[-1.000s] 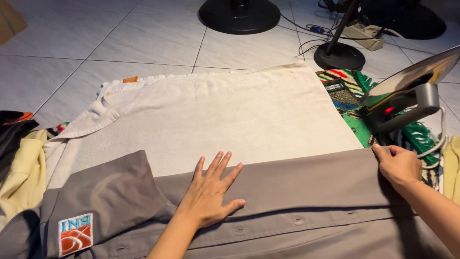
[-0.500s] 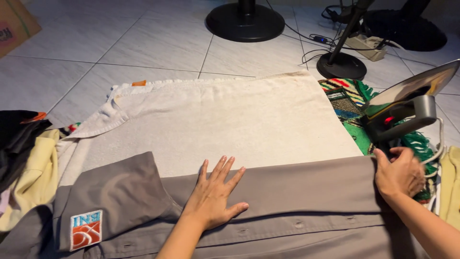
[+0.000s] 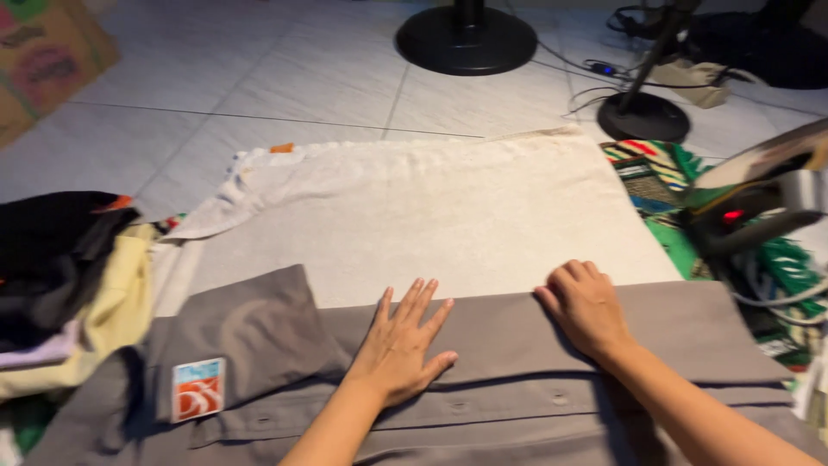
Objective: Ironing and folding a grey uniform shirt on the floor.
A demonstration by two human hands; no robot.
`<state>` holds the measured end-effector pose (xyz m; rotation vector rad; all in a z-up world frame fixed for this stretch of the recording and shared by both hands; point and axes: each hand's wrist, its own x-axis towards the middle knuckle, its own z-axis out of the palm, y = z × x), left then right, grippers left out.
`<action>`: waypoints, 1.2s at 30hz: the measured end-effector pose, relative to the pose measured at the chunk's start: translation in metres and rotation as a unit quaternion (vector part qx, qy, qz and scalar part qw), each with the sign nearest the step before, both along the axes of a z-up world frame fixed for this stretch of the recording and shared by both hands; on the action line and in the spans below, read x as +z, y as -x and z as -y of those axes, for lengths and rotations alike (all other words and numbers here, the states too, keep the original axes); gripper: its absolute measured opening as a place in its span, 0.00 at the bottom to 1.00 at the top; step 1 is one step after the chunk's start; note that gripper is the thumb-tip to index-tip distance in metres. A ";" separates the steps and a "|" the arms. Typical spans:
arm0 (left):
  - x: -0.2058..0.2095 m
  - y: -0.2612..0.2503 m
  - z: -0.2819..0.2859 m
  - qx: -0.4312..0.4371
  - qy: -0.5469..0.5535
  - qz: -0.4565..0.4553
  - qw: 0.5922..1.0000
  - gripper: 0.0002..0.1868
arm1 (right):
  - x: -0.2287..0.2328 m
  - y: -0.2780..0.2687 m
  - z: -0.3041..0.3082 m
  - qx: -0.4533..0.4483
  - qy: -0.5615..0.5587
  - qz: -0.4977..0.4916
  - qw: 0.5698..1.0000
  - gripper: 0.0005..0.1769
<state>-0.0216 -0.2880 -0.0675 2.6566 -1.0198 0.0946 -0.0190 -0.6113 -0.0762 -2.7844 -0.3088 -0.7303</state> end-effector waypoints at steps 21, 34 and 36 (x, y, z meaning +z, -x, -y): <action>0.065 -0.050 -0.275 0.385 -0.105 -0.245 0.884 0.30 | 0.047 -0.057 -0.170 -0.003 -0.047 -0.271 0.961 0.17; 0.049 -0.035 -0.292 0.410 0.291 -0.313 0.806 0.11 | 0.012 -0.085 -0.299 -0.026 -0.425 -0.418 0.803 0.42; 0.062 -0.031 -0.293 0.357 0.375 -0.344 0.784 0.09 | 0.022 -0.076 -0.297 -0.003 -0.390 -0.408 0.825 0.45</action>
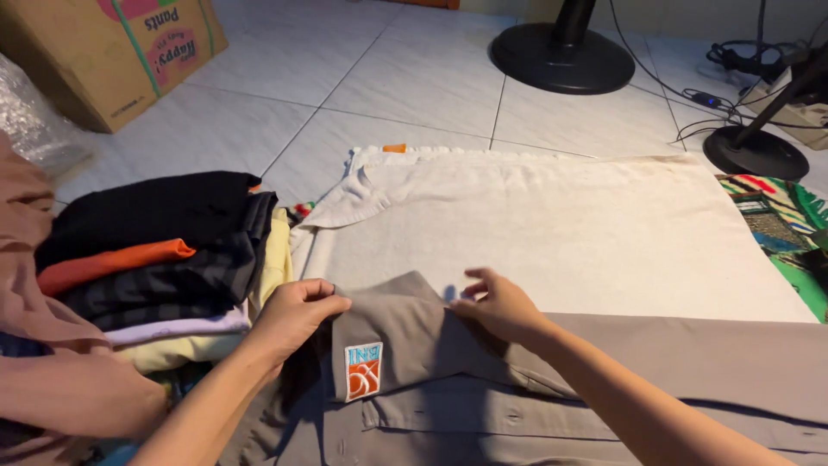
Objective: Ironing and folding a grey uniform shirt on the floor.
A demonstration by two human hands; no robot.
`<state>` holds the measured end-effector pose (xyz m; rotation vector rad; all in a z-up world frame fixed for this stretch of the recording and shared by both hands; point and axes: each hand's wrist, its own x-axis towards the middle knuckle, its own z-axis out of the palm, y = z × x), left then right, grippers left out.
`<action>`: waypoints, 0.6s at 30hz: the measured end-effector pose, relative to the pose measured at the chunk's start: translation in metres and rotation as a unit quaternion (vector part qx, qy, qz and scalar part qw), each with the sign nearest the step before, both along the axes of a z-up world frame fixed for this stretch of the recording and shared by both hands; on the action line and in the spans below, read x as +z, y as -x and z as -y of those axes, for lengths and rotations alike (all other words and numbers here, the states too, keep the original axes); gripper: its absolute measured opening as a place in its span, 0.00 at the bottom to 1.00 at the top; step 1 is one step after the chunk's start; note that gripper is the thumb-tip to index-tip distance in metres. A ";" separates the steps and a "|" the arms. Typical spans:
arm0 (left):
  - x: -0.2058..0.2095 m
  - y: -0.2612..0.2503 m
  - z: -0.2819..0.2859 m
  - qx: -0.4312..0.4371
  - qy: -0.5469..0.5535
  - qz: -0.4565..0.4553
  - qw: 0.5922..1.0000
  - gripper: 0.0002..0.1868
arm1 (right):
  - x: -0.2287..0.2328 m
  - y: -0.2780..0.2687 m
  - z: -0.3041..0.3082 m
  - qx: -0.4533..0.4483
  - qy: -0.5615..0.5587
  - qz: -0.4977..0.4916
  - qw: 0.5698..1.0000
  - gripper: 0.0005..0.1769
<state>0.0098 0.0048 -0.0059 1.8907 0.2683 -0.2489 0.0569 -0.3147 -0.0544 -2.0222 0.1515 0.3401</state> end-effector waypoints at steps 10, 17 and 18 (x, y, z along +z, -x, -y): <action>0.017 0.038 0.002 -0.086 0.459 -0.133 0.874 0.10 | 0.042 0.049 -0.024 0.063 -0.099 0.019 0.993 0.38; 0.019 0.052 -0.008 -0.458 0.248 -0.185 0.834 0.06 | 0.062 0.124 0.021 0.272 -0.187 -0.088 0.940 0.21; 0.020 0.044 -0.004 -0.458 0.249 -0.185 0.833 0.06 | 0.064 0.128 0.020 0.270 -0.186 -0.089 0.940 0.21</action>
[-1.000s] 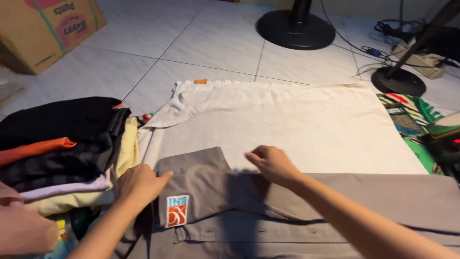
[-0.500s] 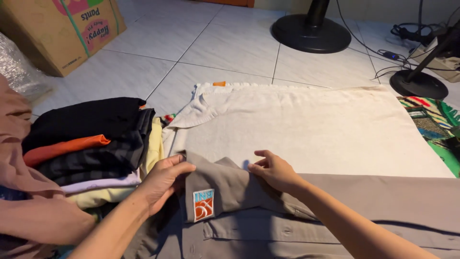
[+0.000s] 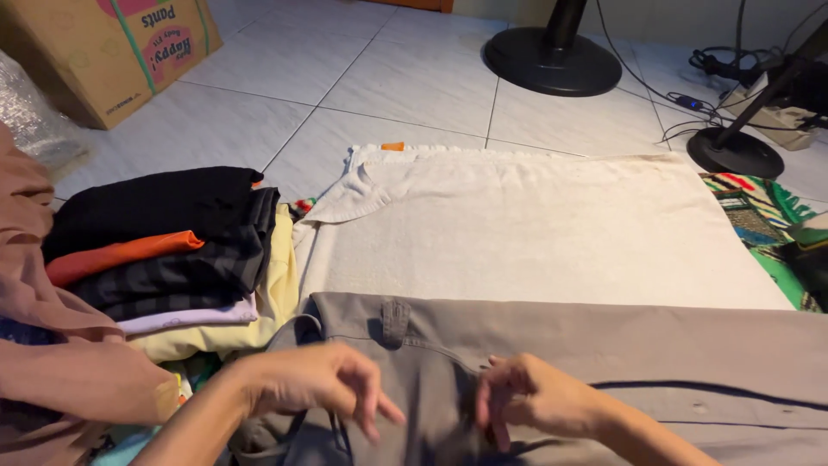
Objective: Ironing and folding a grey uniform shirt on the floor.
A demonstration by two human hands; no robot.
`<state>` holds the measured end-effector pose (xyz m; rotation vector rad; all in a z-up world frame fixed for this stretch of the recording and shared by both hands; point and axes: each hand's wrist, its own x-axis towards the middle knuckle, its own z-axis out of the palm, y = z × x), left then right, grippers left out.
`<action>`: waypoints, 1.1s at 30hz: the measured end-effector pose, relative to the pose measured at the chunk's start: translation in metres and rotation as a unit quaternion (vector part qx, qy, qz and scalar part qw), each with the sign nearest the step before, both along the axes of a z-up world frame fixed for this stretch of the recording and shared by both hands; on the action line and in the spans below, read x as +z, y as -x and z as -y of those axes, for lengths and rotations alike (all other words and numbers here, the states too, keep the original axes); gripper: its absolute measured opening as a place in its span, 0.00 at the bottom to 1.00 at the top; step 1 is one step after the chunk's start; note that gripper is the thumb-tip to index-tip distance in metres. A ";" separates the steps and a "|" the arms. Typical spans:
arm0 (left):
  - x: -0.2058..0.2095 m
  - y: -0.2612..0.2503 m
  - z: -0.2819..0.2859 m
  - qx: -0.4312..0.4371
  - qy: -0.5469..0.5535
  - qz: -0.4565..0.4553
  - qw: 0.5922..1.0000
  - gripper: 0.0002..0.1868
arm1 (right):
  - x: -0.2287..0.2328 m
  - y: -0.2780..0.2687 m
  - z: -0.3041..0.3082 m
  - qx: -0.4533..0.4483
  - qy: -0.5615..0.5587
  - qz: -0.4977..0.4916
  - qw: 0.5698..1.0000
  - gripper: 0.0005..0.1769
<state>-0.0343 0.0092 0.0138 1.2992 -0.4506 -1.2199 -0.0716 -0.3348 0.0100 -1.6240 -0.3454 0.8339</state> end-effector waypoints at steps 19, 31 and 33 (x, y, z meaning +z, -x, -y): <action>-0.036 -0.015 0.023 -0.041 -0.533 0.618 0.576 0.37 | -0.029 0.027 0.041 -0.092 0.290 0.448 0.841 0.12; -0.041 -0.004 0.080 0.035 -0.330 0.675 0.659 0.44 | -0.023 0.030 0.083 -0.026 0.320 0.418 0.850 0.15; -0.042 -0.003 0.082 -0.012 -0.370 0.616 0.696 0.45 | -0.032 0.031 0.122 -0.035 0.320 0.410 0.854 0.15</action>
